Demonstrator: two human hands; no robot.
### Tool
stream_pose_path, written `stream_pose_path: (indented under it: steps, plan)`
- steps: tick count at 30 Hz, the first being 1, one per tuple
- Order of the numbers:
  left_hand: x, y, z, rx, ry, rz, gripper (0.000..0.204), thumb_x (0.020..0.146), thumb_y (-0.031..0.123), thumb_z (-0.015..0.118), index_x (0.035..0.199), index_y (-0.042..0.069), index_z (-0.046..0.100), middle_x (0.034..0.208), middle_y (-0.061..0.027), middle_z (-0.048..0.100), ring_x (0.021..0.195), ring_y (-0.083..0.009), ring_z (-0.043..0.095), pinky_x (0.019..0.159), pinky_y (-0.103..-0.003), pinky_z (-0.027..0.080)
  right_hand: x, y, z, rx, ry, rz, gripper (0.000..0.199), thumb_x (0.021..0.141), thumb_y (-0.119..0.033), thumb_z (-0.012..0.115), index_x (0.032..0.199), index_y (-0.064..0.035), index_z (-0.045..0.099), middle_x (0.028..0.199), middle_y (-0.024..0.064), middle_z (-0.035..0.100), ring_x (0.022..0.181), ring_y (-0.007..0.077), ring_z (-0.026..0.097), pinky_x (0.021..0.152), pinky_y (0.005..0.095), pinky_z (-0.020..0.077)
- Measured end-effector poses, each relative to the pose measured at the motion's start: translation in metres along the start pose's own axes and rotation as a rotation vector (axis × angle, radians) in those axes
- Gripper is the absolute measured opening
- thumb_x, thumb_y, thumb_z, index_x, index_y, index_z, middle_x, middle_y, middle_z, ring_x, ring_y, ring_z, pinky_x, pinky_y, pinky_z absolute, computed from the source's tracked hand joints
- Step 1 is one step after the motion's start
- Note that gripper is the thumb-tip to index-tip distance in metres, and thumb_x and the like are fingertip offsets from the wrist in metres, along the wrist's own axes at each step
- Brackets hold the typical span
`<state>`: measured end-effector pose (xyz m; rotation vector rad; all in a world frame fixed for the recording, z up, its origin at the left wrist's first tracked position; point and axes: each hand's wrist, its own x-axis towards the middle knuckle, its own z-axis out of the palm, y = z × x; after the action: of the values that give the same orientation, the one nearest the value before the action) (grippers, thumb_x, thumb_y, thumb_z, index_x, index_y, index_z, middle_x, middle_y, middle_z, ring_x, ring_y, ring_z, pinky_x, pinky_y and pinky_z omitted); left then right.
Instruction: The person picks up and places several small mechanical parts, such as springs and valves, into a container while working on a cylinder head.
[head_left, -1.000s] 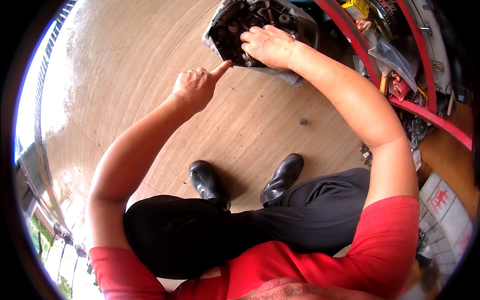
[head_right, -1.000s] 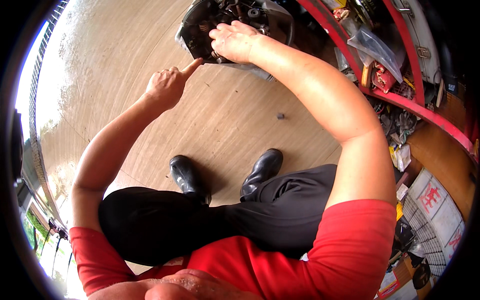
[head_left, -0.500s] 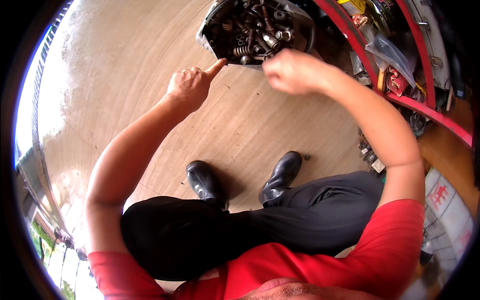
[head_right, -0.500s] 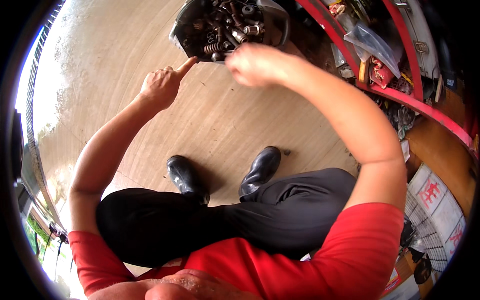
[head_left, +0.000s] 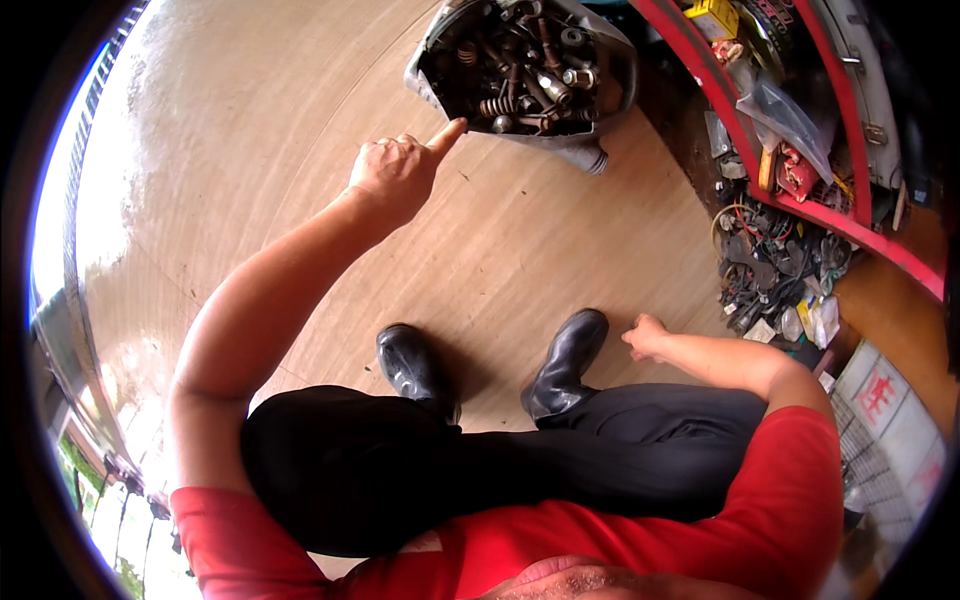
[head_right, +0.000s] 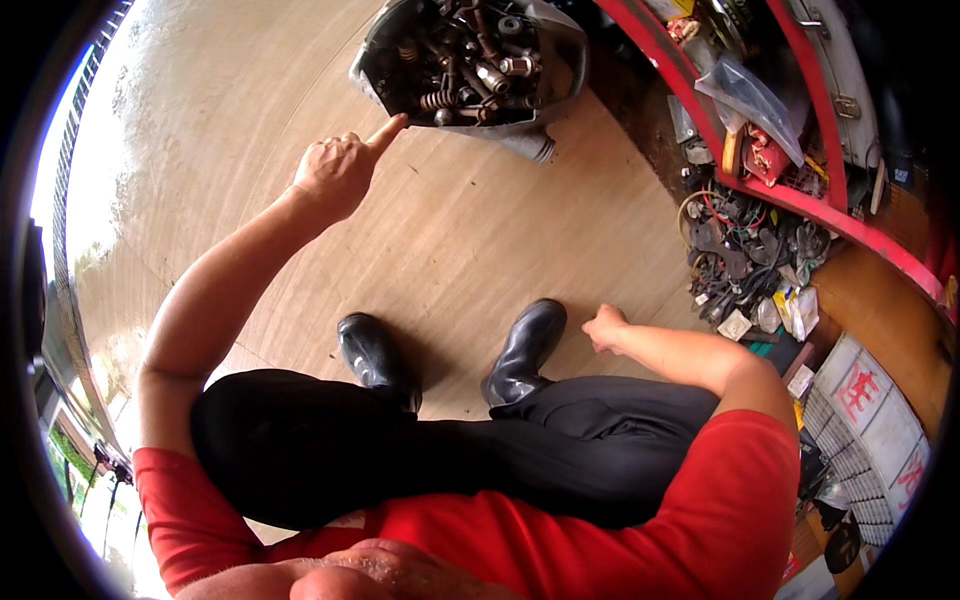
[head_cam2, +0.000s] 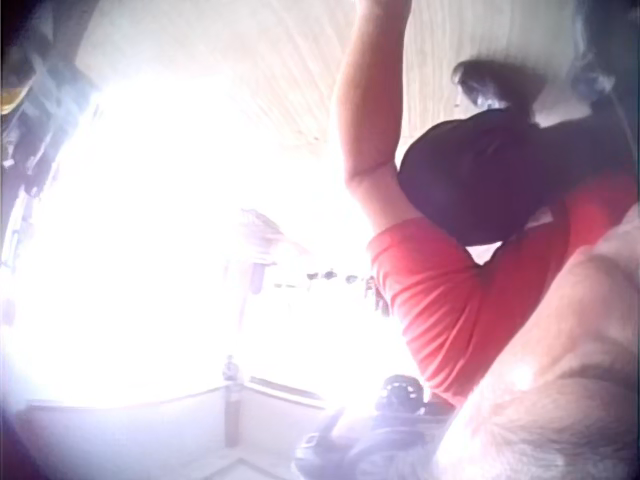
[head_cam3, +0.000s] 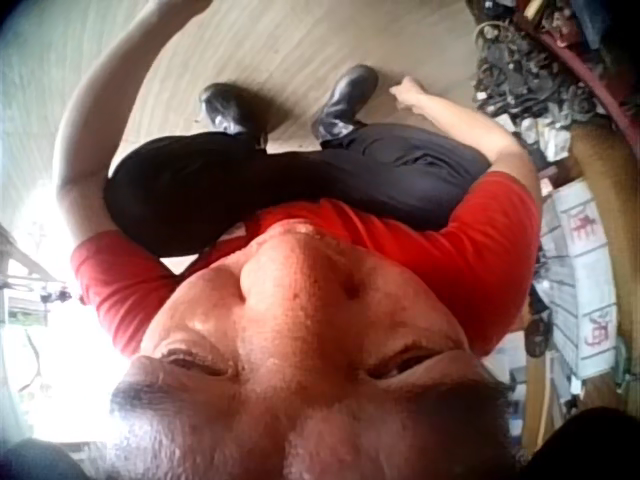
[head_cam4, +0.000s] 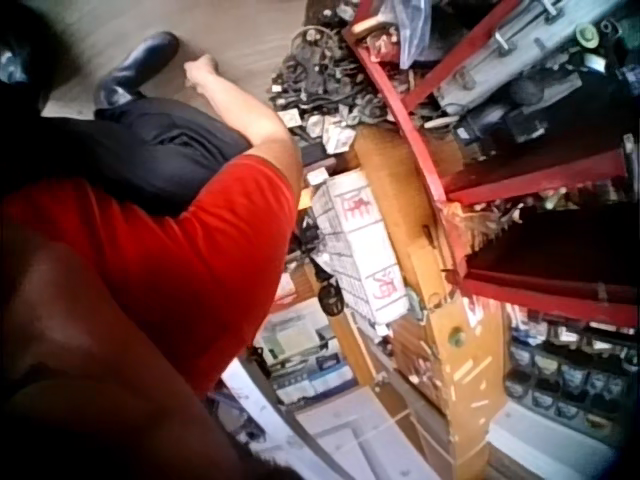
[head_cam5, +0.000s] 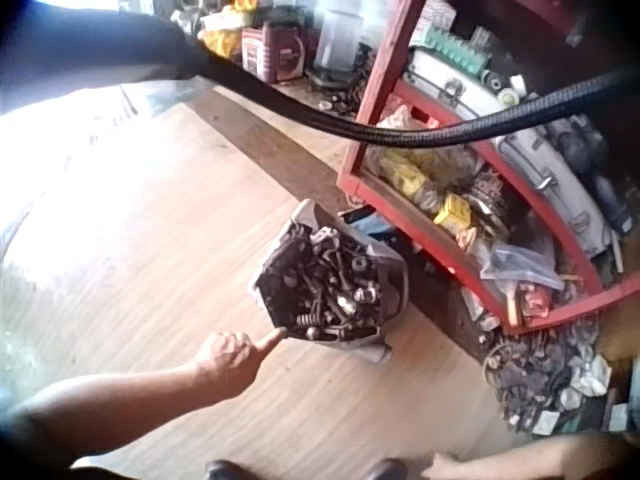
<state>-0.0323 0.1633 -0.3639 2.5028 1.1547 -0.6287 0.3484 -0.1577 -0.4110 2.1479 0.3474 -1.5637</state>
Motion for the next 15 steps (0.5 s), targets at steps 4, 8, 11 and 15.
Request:
stream_pose_path:
  steps: [4, 8, 11, 15]
  plan:
    - [-0.002, -0.001, -0.003, 0.015, -0.02, 0.0, 0.083, 0.088, 0.001, 0.051, 0.159, 0.026, 0.015, 0.088, -0.0184, 0.066, 0.078, -0.0301, 0.068, 0.07, -0.042, 0.054, -0.007, -0.028, -0.037, -0.028, 0.005, -0.023, 0.036, 0.094, -0.017, 0.062, 0.12, 0.0051, 0.051, 0.084, 0.0155, 0.064, 0.058, 0.0207, 0.064, 0.045, 0.0329, 0.0542]
    - [-0.001, 0.0, -0.002, 0.001, -0.001, 0.015, 0.082, 0.089, 0.001, 0.05, 0.159, 0.026, 0.016, 0.087, -0.0177, 0.066, 0.076, -0.0299, 0.068, 0.069, -0.043, 0.054, -0.003, 0.006, -0.118, 0.113, 0.108, -0.222, 0.034, 0.094, -0.026, 0.063, 0.113, 0.0012, 0.054, 0.085, 0.0113, 0.065, 0.059, 0.0188, 0.064, 0.047, 0.0323, 0.054]
    - [-0.002, -0.003, 0.001, 0.002, 0.009, 0.003, 0.081, 0.089, 0.001, 0.05, 0.158, 0.027, 0.018, 0.087, -0.0175, 0.065, 0.076, -0.03, 0.067, 0.069, -0.043, 0.054, -0.013, 0.065, -0.123, -0.009, 0.202, -0.07, 0.038, 0.093, -0.026, 0.064, 0.116, 0.0023, 0.054, 0.093, 0.0132, 0.067, 0.062, 0.0207, 0.066, 0.049, 0.0353, 0.0543]
    - [0.001, -0.001, -0.003, -0.016, -0.019, -0.001, 0.081, 0.088, 0.0, 0.049, 0.158, 0.027, 0.018, 0.088, -0.0177, 0.065, 0.077, -0.0304, 0.067, 0.07, -0.043, 0.053, 0.003, 0.15, -0.051, 0.059, 0.233, 0.178, 0.036, 0.09, -0.022, 0.066, 0.114, 0.0023, 0.055, 0.092, 0.0136, 0.067, 0.061, 0.0211, 0.066, 0.049, 0.0349, 0.0533]
